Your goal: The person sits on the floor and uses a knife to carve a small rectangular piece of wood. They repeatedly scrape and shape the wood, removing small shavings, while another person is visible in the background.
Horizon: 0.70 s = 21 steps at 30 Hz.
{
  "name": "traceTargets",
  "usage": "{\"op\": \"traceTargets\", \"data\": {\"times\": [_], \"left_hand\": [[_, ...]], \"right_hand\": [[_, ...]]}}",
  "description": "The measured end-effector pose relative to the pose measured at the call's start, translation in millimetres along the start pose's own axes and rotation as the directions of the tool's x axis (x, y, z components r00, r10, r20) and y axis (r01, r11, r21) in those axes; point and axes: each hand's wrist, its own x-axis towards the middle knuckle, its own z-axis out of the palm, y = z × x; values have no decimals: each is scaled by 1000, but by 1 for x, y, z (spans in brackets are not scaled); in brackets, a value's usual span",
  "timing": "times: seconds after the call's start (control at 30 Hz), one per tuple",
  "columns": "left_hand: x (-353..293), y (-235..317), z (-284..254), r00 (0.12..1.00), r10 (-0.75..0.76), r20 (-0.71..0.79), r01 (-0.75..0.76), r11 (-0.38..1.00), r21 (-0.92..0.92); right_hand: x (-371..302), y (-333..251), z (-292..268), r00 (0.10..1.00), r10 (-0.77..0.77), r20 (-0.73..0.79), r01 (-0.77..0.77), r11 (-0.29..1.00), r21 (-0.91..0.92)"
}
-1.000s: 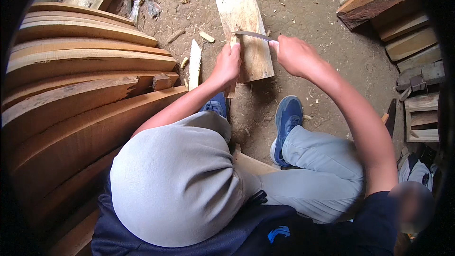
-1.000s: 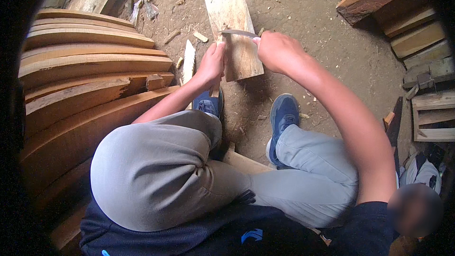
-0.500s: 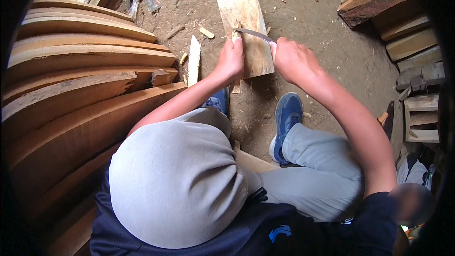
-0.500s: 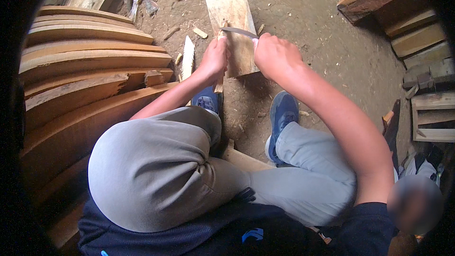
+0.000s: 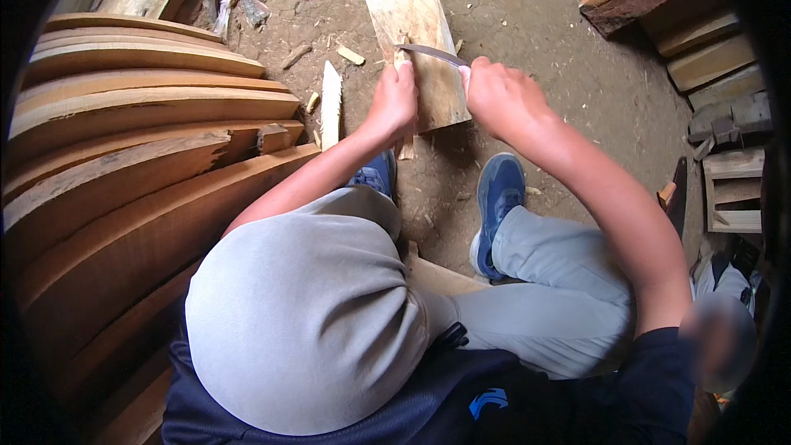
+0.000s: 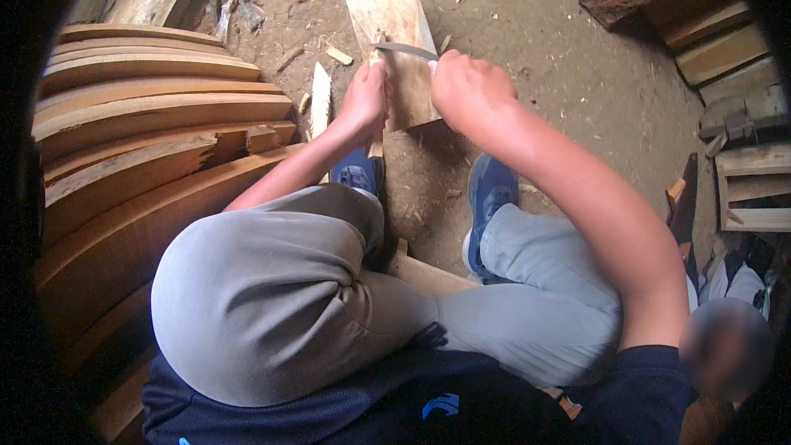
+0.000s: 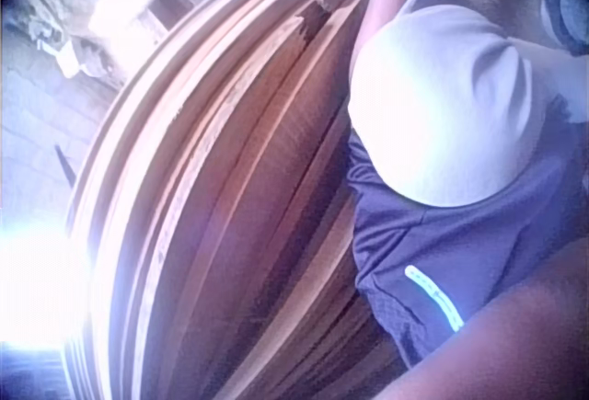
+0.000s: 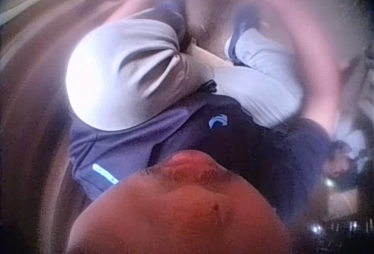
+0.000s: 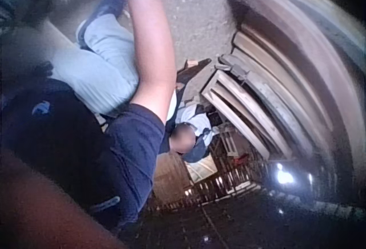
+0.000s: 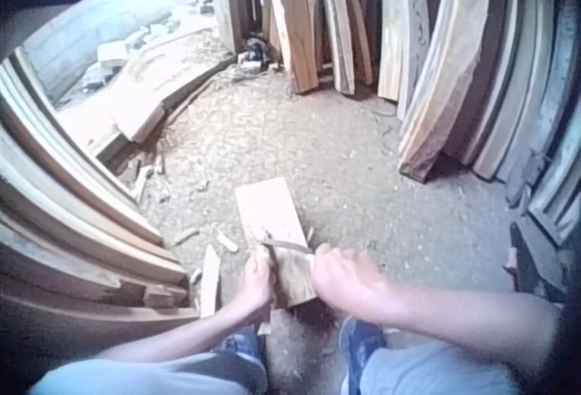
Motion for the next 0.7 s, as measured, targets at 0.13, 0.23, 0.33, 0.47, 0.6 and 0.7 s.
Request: {"op": "traceTargets", "data": {"times": [0.13, 0.23, 0.33, 0.47, 0.6, 0.7], "left_hand": [[8, -12, 2, 995, 76, -57, -70, 993, 98], [6, -12, 6, 995, 74, -60, -68, 992, 107], [16, -25, 6, 985, 150, -88, -136, 980, 148], [25, -36, 3, 982, 170, -87, -155, 975, 162], [36, -40, 0, 987, 148, -59, -140, 983, 120], [31, -32, -2, 995, 92, -25, -92, 996, -6]], "right_hand": [[2, 0, 12, 1000, 17, -6, -17, 999, 43], [4, -2, 16, 999, 35, -10, -35, 998, 46], [6, -10, 15, 997, 71, -7, -71, 997, 20], [5, -21, 17, 993, 118, -31, -119, 992, -39], [8, -25, 20, 992, 101, -71, -107, 991, -85], [9, -26, 23, 989, 88, -121, -99, 991, -87]]}}
